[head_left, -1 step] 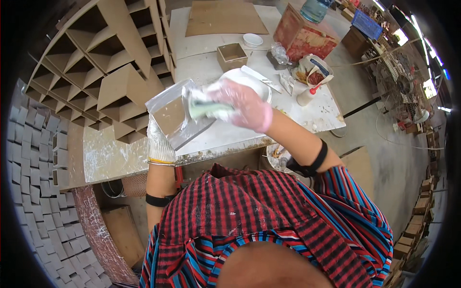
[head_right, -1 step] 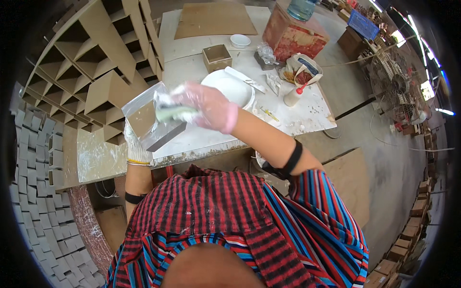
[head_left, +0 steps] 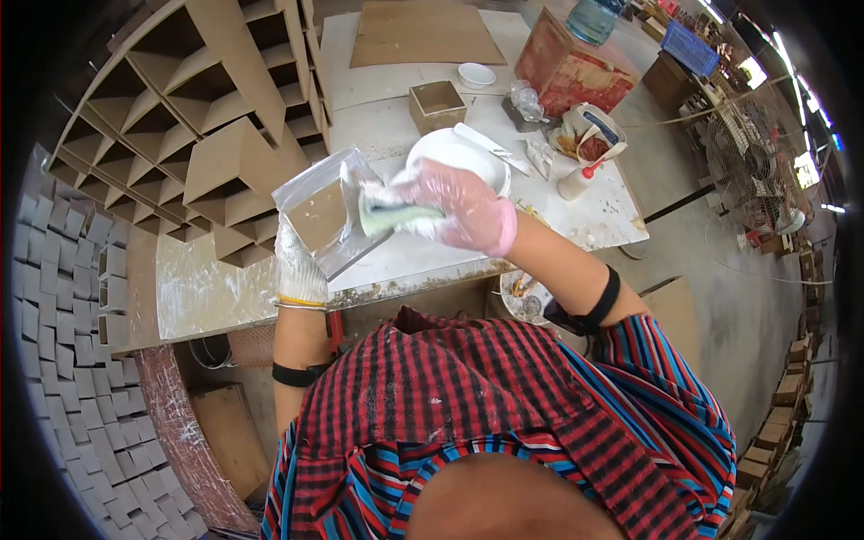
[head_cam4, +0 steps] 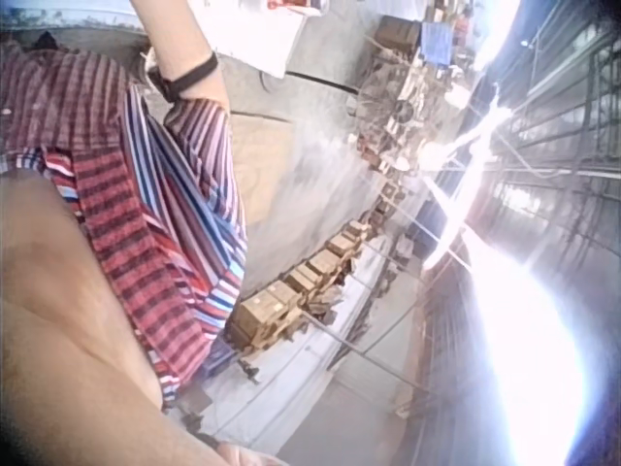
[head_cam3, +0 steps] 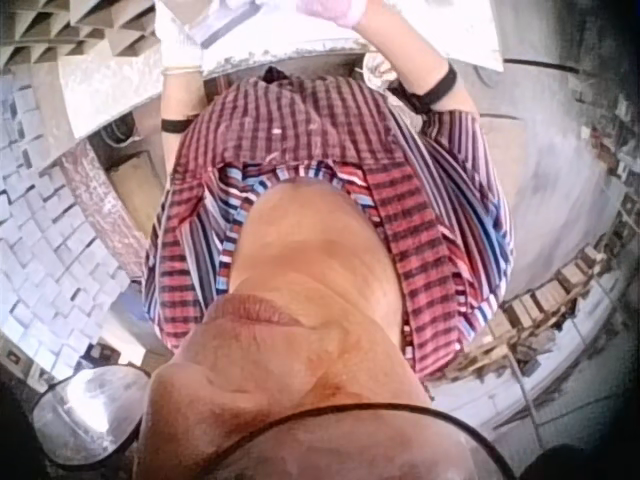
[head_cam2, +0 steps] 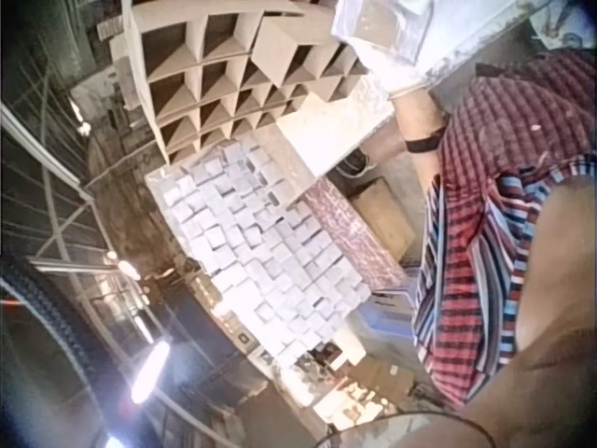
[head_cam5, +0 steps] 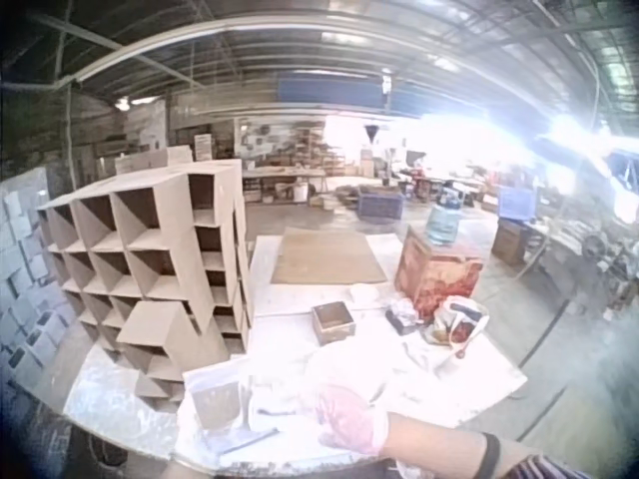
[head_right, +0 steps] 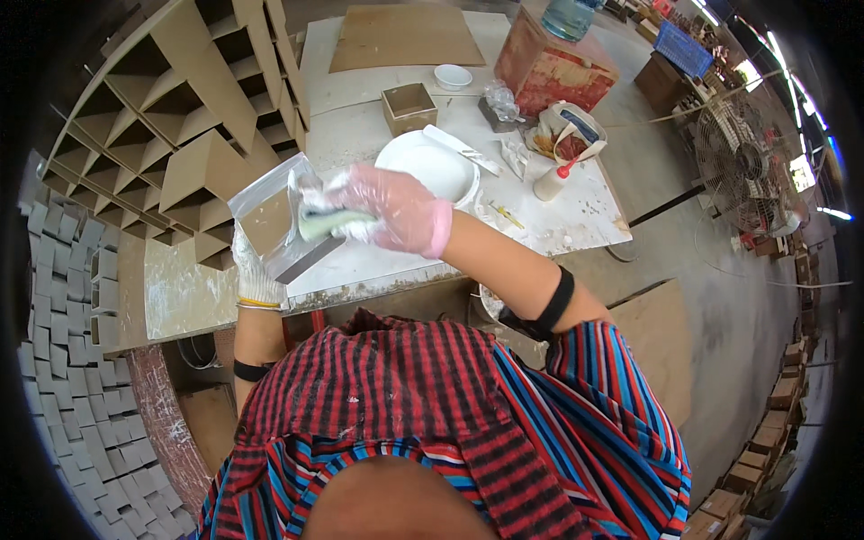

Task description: Applying a white liquid adhesive to the edges and surfaces of small wood or fiberboard boxes using a sponge and a glue tray.

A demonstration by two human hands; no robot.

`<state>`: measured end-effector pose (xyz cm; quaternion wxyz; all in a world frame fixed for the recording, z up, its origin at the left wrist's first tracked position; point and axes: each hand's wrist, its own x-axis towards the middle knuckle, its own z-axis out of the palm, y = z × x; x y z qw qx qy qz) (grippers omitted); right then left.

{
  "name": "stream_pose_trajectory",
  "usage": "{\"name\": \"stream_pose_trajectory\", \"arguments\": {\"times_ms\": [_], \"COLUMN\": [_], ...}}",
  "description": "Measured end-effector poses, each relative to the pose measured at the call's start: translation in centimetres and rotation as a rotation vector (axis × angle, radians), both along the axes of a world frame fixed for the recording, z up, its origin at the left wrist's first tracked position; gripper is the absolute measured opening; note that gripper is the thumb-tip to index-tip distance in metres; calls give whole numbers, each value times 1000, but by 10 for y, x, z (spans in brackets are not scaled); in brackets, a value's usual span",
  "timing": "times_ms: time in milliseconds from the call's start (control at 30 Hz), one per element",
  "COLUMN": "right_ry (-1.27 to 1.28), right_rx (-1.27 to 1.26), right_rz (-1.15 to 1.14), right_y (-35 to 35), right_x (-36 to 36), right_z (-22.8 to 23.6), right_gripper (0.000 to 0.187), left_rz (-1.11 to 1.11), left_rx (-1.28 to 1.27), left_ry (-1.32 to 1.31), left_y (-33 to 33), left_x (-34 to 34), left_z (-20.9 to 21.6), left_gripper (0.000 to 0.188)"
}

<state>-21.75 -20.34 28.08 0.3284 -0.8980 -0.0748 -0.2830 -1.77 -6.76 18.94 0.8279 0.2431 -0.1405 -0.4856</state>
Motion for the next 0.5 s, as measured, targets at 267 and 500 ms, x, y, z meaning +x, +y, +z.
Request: {"name": "stream_pose_trajectory", "arguments": {"times_ms": [267,500], "right_ry": [-141,-69], "right_rx": [-50,57], "right_rz": [-18,-78], "right_y": [5,2], "right_x": [37,34], "right_z": [4,15], "right_gripper": [41,42], "left_rz": [-321,7], "left_rx": [-212,209], "left_ry": [115,-35], "left_y": [-13,-12], "left_x": [-3,-13], "left_z": [4,5], "left_gripper": [59,40]}}
